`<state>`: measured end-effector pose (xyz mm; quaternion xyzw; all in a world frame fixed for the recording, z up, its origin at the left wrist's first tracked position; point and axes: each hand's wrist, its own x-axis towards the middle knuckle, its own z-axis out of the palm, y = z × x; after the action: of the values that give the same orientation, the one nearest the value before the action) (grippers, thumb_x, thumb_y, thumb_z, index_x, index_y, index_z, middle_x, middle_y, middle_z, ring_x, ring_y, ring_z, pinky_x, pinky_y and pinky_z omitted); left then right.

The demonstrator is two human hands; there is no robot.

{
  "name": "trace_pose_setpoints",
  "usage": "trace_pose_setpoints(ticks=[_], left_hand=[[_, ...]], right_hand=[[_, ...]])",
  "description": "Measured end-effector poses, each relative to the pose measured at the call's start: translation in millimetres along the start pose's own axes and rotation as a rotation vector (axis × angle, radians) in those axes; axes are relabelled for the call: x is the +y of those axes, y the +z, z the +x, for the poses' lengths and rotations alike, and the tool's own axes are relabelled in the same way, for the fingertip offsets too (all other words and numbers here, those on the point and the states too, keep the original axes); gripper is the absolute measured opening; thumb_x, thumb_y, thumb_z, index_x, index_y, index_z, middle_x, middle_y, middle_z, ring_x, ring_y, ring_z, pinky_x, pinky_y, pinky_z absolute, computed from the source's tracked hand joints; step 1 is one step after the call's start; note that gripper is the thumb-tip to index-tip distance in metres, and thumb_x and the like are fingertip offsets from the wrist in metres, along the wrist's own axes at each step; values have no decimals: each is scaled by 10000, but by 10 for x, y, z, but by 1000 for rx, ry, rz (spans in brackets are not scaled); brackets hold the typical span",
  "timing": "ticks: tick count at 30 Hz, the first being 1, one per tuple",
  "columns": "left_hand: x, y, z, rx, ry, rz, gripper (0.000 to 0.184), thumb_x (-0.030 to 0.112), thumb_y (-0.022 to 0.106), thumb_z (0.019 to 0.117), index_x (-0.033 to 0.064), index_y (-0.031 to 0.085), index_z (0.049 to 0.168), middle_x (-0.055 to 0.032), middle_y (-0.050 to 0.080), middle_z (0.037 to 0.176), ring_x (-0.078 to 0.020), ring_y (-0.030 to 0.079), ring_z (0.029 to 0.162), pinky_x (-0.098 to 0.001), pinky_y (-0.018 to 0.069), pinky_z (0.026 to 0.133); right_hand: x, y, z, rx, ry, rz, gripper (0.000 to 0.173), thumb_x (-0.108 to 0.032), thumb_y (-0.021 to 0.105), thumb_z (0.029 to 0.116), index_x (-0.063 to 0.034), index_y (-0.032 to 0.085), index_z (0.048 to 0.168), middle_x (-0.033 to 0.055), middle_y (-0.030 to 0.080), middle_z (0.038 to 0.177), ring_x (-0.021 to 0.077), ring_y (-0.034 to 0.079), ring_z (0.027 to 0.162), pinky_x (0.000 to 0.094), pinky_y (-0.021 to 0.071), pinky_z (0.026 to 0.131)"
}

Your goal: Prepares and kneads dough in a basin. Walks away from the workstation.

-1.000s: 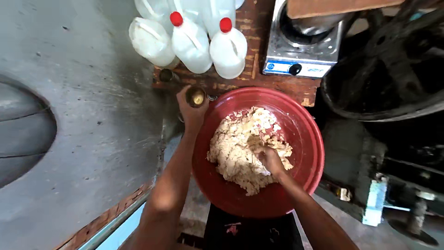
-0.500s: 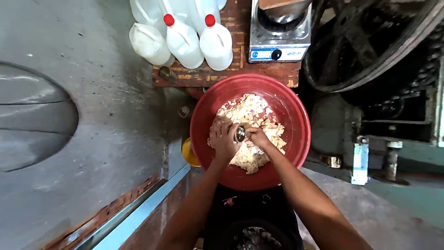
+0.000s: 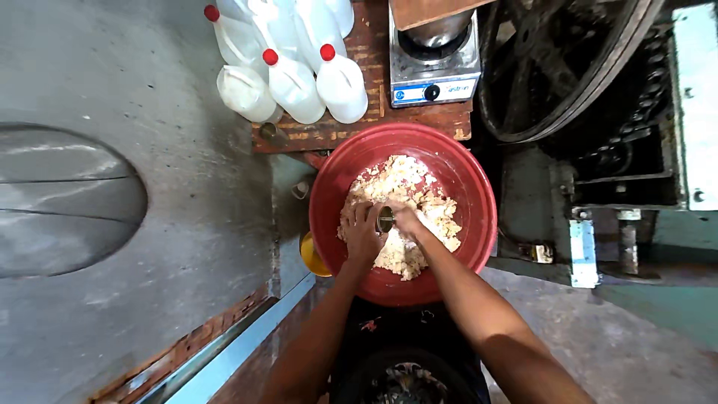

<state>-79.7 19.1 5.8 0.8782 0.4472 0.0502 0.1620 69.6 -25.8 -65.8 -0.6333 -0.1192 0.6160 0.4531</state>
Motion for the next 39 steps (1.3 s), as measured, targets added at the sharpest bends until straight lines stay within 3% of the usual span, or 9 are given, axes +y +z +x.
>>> trace_pose_setpoints(ticks=[6,10,15,18,23,29,31,34,39], left_hand=[[-162,-65,-13,-34,16,-44,735,426,864,682,367,607,1368,-27,578,1408,-314,498,1339,-580,456,1023],[-346,6,94,36,-2,-215,771,380,903,641,289,632,1356,-61,585,1401,-318,502,1342,-547,479,1044],[-692,-158,701,162,-243,-622,741,282,891,745,115,576,1395,-109,600,1379,-225,567,1290,-431,510,1079],[-1098,-207,1326,258,-364,-696,828,320,889,776,132,488,1475,-95,594,1410,-193,605,1261,-444,544,1047],[-1929,127,2504,496,-477,-663,883,310,898,762,30,456,1474,-173,610,1378,-234,618,1256,-424,522,1077],[-2446,655,3227,491,-675,-542,919,370,889,749,59,447,1491,-173,603,1396,-269,606,1275,-450,506,1074],[-2476,739,3274,509,-650,-543,960,385,897,737,61,424,1507,-159,578,1433,-231,586,1304,-405,492,1099],[-2378,617,3124,475,-578,-576,1173,418,892,756,42,190,1617,-206,381,1592,-247,435,1445,-374,393,1192],[-1328,446,1309,106,-399,-434,427,340,530,1061,63,580,1382,-128,642,1330,-217,631,1213,-444,538,1035]], right_hand=[[56,4,6,-91,54,-46,276,-81,502,1039,-5,671,1244,145,731,1059,208,732,825,388,637,745],[177,-175,-37,-163,129,-230,237,-84,574,1025,24,659,1218,166,739,1073,256,756,889,433,647,828],[154,-593,-198,108,-90,-425,264,-197,565,1043,-9,719,1147,118,744,979,188,714,819,409,618,791],[147,-861,-345,326,-223,-627,432,-366,533,1064,-11,724,907,123,686,801,237,664,749,508,565,751],[260,-1127,-506,484,-265,-722,451,-358,688,954,-94,521,628,14,477,549,148,464,496,410,420,490],[349,-1071,-298,345,-354,-860,226,-157,750,882,-42,619,739,132,652,898,262,660,821,460,583,734],[323,-1086,-155,255,-403,-827,54,-61,690,889,-58,721,933,121,678,1102,225,678,1022,400,606,881],[139,-1251,194,217,-369,-810,354,-127,634,964,-88,687,1311,121,601,1445,221,572,1349,420,510,1117],[-20,-1662,1218,334,-17,-387,661,-398,674,988,-117,469,1550,81,521,1552,181,528,1399,415,476,1145]])
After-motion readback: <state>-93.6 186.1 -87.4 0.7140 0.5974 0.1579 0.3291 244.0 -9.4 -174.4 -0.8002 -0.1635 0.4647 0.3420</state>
